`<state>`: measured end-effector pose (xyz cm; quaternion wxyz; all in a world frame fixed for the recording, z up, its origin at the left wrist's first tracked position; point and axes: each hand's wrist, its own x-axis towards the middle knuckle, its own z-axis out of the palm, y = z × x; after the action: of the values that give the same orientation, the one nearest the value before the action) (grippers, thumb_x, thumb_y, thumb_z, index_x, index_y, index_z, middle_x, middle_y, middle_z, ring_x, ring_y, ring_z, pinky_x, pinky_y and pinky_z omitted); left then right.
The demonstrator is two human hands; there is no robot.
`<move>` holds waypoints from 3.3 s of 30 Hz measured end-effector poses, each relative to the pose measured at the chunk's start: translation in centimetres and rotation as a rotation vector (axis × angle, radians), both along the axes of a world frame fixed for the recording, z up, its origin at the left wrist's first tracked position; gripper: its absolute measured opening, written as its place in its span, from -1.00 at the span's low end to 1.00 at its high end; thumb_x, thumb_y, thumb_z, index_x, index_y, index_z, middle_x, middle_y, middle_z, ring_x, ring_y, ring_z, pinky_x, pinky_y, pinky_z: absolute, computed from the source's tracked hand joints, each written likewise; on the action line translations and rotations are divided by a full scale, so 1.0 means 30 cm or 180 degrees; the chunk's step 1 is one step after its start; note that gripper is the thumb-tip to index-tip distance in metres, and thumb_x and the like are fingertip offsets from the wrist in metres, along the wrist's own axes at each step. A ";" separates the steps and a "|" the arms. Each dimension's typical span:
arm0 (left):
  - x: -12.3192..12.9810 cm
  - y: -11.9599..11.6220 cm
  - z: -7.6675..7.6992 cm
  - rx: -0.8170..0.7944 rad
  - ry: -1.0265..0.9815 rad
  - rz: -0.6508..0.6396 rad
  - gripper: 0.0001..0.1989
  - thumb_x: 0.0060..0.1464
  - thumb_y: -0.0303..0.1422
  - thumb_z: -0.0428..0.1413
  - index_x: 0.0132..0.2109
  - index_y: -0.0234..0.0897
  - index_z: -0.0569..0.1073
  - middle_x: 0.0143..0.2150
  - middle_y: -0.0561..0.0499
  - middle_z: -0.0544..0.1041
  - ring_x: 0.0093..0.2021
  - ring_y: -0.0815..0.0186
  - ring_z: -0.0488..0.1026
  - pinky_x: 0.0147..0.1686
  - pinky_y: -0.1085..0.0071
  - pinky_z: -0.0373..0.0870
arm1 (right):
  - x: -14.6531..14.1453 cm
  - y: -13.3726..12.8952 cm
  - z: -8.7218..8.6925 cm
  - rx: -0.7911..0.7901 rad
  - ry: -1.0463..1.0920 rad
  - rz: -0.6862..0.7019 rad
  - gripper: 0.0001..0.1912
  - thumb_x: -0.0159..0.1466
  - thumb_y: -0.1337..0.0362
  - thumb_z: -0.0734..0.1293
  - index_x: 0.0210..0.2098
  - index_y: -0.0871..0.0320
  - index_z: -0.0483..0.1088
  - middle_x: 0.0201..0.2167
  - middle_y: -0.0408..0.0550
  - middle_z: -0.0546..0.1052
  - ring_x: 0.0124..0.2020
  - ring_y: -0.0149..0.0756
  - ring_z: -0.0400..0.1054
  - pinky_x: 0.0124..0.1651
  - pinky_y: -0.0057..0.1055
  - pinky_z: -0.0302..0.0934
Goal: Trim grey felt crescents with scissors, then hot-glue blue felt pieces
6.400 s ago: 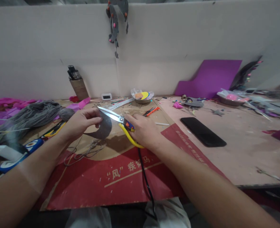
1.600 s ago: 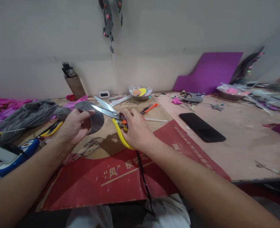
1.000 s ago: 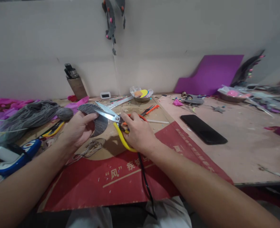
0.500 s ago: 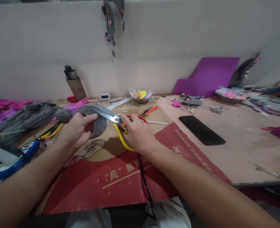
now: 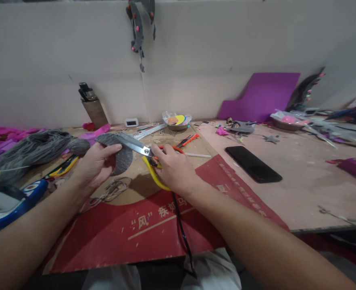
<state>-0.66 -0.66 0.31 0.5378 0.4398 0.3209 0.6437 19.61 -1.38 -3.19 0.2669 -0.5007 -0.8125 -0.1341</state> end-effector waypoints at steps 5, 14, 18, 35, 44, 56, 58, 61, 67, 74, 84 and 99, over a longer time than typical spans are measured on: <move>0.000 -0.001 0.000 -0.0077 0.0058 0.0066 -0.77 -0.20 -0.53 0.30 -0.31 -0.33 0.50 -0.34 0.02 0.57 -0.32 0.33 0.51 -0.17 0.38 0.45 | 0.005 0.016 -0.005 -0.0523 0.0798 0.0386 -0.64 0.29 0.23 0.25 0.06 0.14 0.35 -0.19 0.02 0.51 -0.27 -0.21 0.39 -0.28 -0.37 0.17; -0.003 0.006 0.004 -0.0005 0.0056 0.0224 -0.78 -0.21 -0.53 0.28 -0.33 -0.32 0.47 -0.34 0.01 0.59 -0.32 0.32 0.53 -0.18 0.37 0.46 | 0.004 0.014 -0.005 -0.0641 0.0743 0.0408 -0.55 0.23 0.24 0.26 0.12 0.13 0.29 -0.03 0.09 0.42 -0.14 -0.14 0.37 -0.15 -0.29 0.24; -0.002 0.005 0.004 0.0010 0.0066 0.0164 -0.78 -0.20 -0.53 0.27 -0.32 -0.32 0.46 -0.30 -0.01 0.59 -0.26 0.29 0.54 -0.15 0.35 0.45 | -0.004 -0.001 0.000 -0.0515 0.0395 0.0141 -0.58 0.26 0.23 0.23 0.11 0.10 0.31 -0.03 0.09 0.43 -0.16 -0.13 0.38 -0.23 -0.31 0.22; -0.024 0.006 0.012 -0.0081 0.0131 0.0141 -0.78 -0.26 -0.52 0.29 -0.36 -0.34 0.48 -0.39 0.02 0.57 -0.40 0.36 0.49 -0.27 0.41 0.44 | 0.014 0.046 -0.007 -0.0978 0.1870 0.0699 -0.68 0.24 0.18 0.31 -0.02 0.11 0.35 -0.31 -0.08 0.48 -0.35 -0.31 0.35 -0.32 -0.39 0.20; 0.051 -0.068 0.003 0.0373 0.1920 0.0502 -0.89 -0.11 -0.40 0.28 -0.36 -0.27 0.53 -0.34 -0.03 0.61 -0.32 0.19 0.51 -0.23 0.33 0.43 | -0.082 0.016 0.029 -0.2469 0.4649 0.1600 -0.39 0.01 0.08 0.50 -0.06 0.03 0.17 -0.56 -0.41 0.22 -0.73 -0.59 0.06 -0.69 -0.56 0.03; 0.074 -0.085 -0.026 0.0515 0.2263 0.0403 -0.89 -0.05 -0.41 0.25 -0.30 -0.23 0.53 -0.32 0.00 0.62 -0.33 0.21 0.51 -0.27 0.34 0.41 | -0.077 0.007 0.038 -0.2625 0.4814 0.1669 -0.34 -0.08 0.18 0.53 -0.06 0.07 0.20 -0.44 -0.28 0.43 -0.58 -0.47 0.34 -0.53 -0.48 0.30; 0.078 -0.090 -0.016 0.0453 0.2231 0.0400 -0.92 -0.07 -0.42 0.26 -0.34 -0.23 0.53 -0.36 0.01 0.61 -0.35 0.20 0.51 -0.27 0.33 0.42 | -0.076 0.005 0.040 -0.2664 0.4870 0.1665 -0.34 -0.09 0.18 0.53 -0.06 0.07 0.20 -0.42 -0.27 0.43 -0.57 -0.48 0.36 -0.48 -0.46 0.33; 0.091 -0.102 0.011 0.0285 0.2031 0.0348 -0.90 -0.12 -0.46 0.28 -0.41 -0.22 0.51 -0.44 0.02 0.58 -0.35 0.17 0.52 -0.29 0.32 0.43 | -0.075 0.004 0.039 -0.2692 0.4916 0.1688 -0.35 -0.09 0.18 0.53 -0.08 0.06 0.20 -0.41 -0.27 0.43 -0.57 -0.48 0.37 -0.46 -0.44 0.35; 0.096 -0.102 0.016 0.0321 0.1899 0.0381 -0.85 -0.17 -0.49 0.29 -0.40 -0.21 0.50 -0.42 0.02 0.59 -0.34 0.16 0.52 -0.27 0.30 0.43 | -0.078 0.007 0.034 -0.2661 0.4942 0.1745 -0.36 -0.09 0.17 0.54 -0.11 0.05 0.20 -0.44 -0.29 0.44 -0.57 -0.45 0.38 -0.48 -0.45 0.35; 0.086 -0.089 -0.010 0.0241 0.1991 0.0262 -0.92 -0.10 -0.45 0.26 -0.40 -0.22 0.51 -0.41 0.01 0.60 -0.38 0.20 0.51 -0.34 0.34 0.41 | -0.075 0.006 0.033 -0.2702 0.5023 0.1729 -0.41 -0.06 0.27 0.50 -0.09 0.04 0.21 -0.44 -0.30 0.42 -0.55 -0.45 0.40 -0.40 -0.41 0.40; 0.081 -0.086 -0.025 0.0444 0.1986 0.0387 -0.83 -0.13 -0.47 0.29 -0.32 -0.22 0.50 -0.36 0.02 0.58 -0.30 0.22 0.51 -0.22 0.36 0.39 | -0.077 0.007 0.026 -0.2685 0.5004 0.1814 -0.40 -0.06 0.24 0.52 -0.10 0.03 0.19 -0.45 -0.31 0.40 -0.55 -0.44 0.40 -0.41 -0.41 0.38; 0.084 -0.088 -0.013 0.0480 0.2356 0.0443 -0.95 -0.03 -0.39 0.24 -0.34 -0.21 0.59 -0.31 -0.03 0.63 -0.27 0.17 0.53 -0.21 0.32 0.42 | -0.080 0.010 0.021 -0.2667 0.5075 0.1805 -0.38 -0.06 0.25 0.52 -0.07 0.03 0.20 -0.43 -0.30 0.41 -0.53 -0.43 0.41 -0.38 -0.40 0.41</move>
<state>1.86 -3.29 -0.09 0.3067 0.6580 0.4742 0.4982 17.21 -1.09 -2.57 0.5648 -0.2837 -0.4639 0.6207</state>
